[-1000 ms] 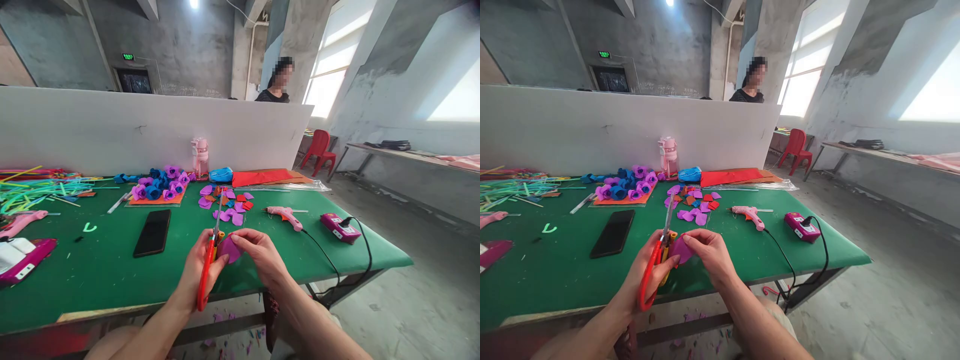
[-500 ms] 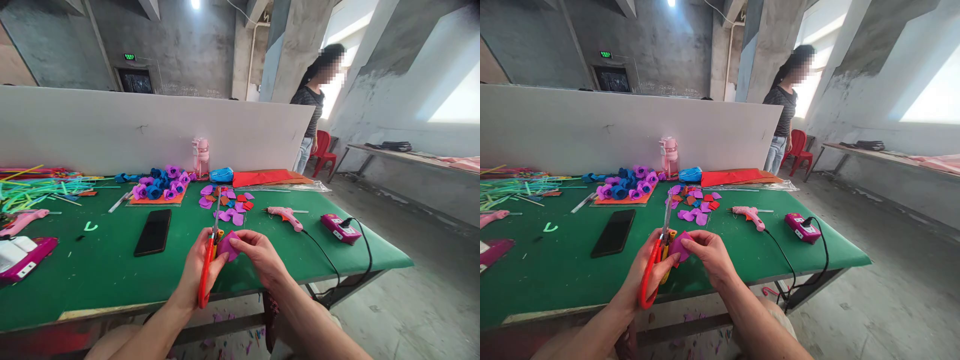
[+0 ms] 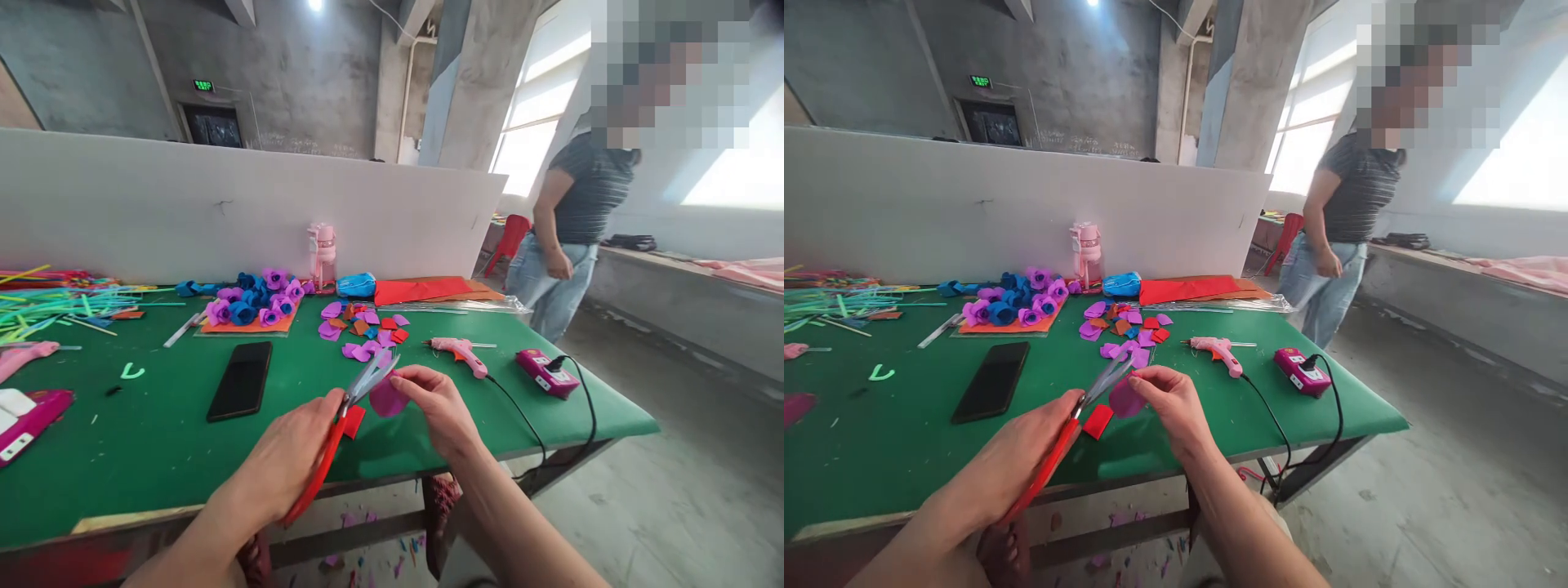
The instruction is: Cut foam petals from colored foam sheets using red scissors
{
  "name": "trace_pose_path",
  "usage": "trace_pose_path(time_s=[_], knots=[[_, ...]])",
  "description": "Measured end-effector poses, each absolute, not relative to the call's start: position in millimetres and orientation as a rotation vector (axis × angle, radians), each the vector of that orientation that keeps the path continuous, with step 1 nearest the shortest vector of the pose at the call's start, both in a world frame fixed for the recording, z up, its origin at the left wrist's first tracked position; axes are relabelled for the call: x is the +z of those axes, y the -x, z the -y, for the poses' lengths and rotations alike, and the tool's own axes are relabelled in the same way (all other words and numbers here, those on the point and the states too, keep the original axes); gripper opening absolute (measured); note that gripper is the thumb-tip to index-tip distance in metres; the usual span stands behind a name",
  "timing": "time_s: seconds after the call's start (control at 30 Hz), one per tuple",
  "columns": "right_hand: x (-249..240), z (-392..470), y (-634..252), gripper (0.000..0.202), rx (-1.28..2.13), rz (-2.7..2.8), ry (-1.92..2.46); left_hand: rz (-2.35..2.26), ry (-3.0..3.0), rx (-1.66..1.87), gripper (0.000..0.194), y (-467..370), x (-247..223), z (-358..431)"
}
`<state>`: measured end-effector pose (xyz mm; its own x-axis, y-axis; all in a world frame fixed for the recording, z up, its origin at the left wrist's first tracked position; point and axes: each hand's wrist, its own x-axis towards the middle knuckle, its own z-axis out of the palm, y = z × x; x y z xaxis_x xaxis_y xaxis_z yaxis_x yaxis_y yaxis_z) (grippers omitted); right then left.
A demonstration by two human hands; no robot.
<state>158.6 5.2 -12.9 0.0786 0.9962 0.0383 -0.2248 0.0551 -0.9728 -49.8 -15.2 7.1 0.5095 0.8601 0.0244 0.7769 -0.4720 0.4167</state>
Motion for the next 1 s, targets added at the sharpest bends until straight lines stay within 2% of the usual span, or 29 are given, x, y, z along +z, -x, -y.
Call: trace_pose_path(time_s=[0.2, 0.4, 1.0], knots=[[-14.9, -3.9, -158.6, 0.020, 1.196, 1.108, 1.009, -1.364, -2.517, 0.140, 0.029, 47.5, 5.3, 17.4], [-17.1, -2.5, -157.8, 0.020, 1.235, 1.152, 0.997, -1.360, -2.489, 0.141, 0.039, 46.5, 3.3, 17.0], [-12.8, -0.9, -155.9, 0.022, 1.254, 1.112, 1.006, -1.345, -2.364, 0.151, 0.026, 37.8, 19.6, 20.4]])
